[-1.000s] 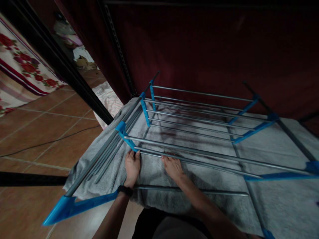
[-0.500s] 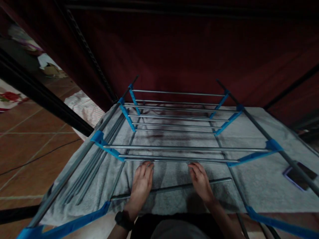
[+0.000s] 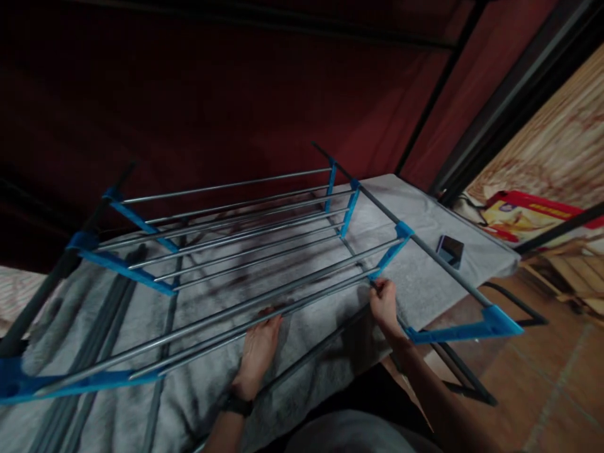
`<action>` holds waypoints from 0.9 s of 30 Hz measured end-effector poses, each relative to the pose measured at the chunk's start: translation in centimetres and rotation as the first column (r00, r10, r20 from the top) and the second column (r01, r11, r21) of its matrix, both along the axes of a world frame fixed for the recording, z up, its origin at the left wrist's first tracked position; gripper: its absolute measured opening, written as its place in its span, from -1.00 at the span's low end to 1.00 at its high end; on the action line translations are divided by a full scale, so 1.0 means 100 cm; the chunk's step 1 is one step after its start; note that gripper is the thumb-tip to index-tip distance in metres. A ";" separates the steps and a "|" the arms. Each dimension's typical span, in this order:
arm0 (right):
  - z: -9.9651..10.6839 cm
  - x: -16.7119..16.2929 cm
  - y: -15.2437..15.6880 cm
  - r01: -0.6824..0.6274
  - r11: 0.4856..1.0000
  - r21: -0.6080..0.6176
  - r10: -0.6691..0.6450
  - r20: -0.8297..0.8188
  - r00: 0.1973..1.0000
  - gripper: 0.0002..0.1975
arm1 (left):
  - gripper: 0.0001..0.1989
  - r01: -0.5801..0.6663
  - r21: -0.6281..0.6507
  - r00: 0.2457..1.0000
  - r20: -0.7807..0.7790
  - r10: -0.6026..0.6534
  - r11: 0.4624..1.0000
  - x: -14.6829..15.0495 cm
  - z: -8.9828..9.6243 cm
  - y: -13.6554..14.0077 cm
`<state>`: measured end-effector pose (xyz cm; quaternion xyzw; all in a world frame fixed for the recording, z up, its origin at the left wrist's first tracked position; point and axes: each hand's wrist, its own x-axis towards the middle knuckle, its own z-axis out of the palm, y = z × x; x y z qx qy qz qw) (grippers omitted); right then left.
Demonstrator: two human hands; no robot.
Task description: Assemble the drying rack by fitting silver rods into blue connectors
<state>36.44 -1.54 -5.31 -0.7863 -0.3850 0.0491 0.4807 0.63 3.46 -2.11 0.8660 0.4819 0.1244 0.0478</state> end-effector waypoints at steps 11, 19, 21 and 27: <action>-0.005 0.015 0.021 -0.042 0.998 -0.037 0.042 0.011 0.999 -0.86 | -0.67 -0.006 0.129 0.991 0.137 -0.012 0.992 0.000 -0.009 0.010; -0.005 0.018 0.021 -0.050 0.994 -0.095 0.059 0.094 0.994 -0.88 | -0.70 0.033 0.230 0.986 0.149 -0.068 0.973 -0.002 -0.016 0.009; -0.005 0.019 0.021 -0.055 0.993 -0.107 0.067 0.107 0.992 -0.88 | -0.70 0.036 0.272 0.987 0.143 -0.077 0.962 -0.003 -0.017 0.011; -0.003 0.017 0.022 -0.050 0.992 -0.113 0.062 0.104 0.993 -0.85 | -0.73 0.061 0.289 0.983 0.147 -0.107 0.955 -0.009 -0.024 0.013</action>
